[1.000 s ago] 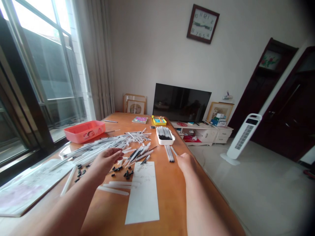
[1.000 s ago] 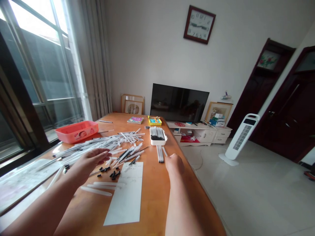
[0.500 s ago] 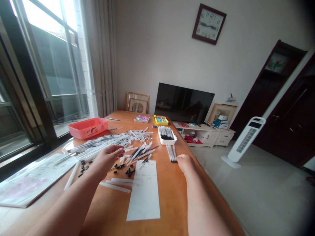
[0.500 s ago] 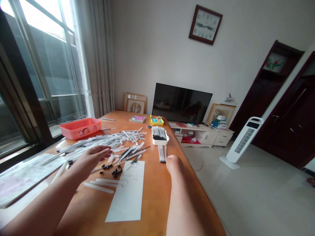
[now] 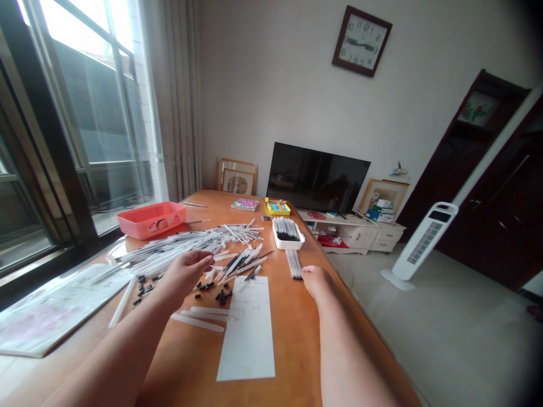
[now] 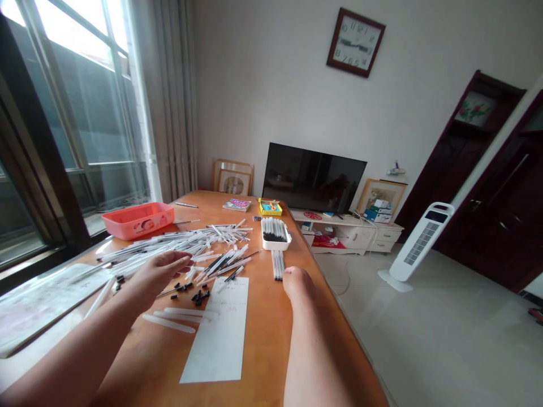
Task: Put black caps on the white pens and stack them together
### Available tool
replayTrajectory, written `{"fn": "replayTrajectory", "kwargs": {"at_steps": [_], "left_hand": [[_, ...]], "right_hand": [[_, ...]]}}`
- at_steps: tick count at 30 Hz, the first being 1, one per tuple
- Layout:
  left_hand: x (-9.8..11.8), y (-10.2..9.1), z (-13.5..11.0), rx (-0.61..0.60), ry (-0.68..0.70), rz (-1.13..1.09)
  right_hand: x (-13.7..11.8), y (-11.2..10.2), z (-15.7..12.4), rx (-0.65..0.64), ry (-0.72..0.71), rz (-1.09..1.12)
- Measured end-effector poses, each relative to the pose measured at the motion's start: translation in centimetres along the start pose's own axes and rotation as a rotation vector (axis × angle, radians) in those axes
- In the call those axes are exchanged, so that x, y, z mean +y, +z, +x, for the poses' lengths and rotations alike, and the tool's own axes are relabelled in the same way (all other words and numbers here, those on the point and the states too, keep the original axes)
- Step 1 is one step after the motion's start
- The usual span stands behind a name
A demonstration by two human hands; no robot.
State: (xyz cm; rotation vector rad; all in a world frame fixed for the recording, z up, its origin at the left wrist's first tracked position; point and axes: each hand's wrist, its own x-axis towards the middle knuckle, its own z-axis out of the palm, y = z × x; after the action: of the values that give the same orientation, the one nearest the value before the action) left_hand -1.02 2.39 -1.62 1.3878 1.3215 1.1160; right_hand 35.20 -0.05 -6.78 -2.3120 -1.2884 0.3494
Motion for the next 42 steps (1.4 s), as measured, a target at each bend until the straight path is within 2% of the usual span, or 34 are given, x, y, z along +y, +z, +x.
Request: {"fn": "replayTrajectory", "kwargs": {"at_steps": [9, 15, 21, 25, 29, 37, 42], "left_hand": [[-0.1, -0.2, 0.0, 0.031, 0.009, -0.001], [-1.0, -0.6, 0.5, 0.073, 0.037, 0.048], [-2.2, -1.6, 1.1, 0.131, 0.082, 0.336], [-3.0, -1.9, 1.6, 0.164, 0.137, 0.653], [-3.5, -1.3, 1.8, 0.15, 0.187, 0.874], [-2.5, 1.0, 0.5, -0.009, 0.317, 0.996], [-1.9, 2.6, -0.4, -0.018, 0.331, 1.112]], "right_hand": [[-0.1, -0.1, -0.1, 0.001, -0.02, -0.028], [-0.1, -0.1, -0.3, 0.006, -0.022, -0.035], [-0.7, -0.4, -0.5, 0.086, -0.003, 0.001], [-2.3, -0.8, -1.6, 0.15, -0.067, 0.04], [-4.2, -0.4, -3.3, 0.143, -0.177, 0.053], [-6.1, 1.2, -5.4, 0.054, -0.357, 0.139], [-6.8, 1.5, -6.6, 0.043, -0.449, 0.151]]}}
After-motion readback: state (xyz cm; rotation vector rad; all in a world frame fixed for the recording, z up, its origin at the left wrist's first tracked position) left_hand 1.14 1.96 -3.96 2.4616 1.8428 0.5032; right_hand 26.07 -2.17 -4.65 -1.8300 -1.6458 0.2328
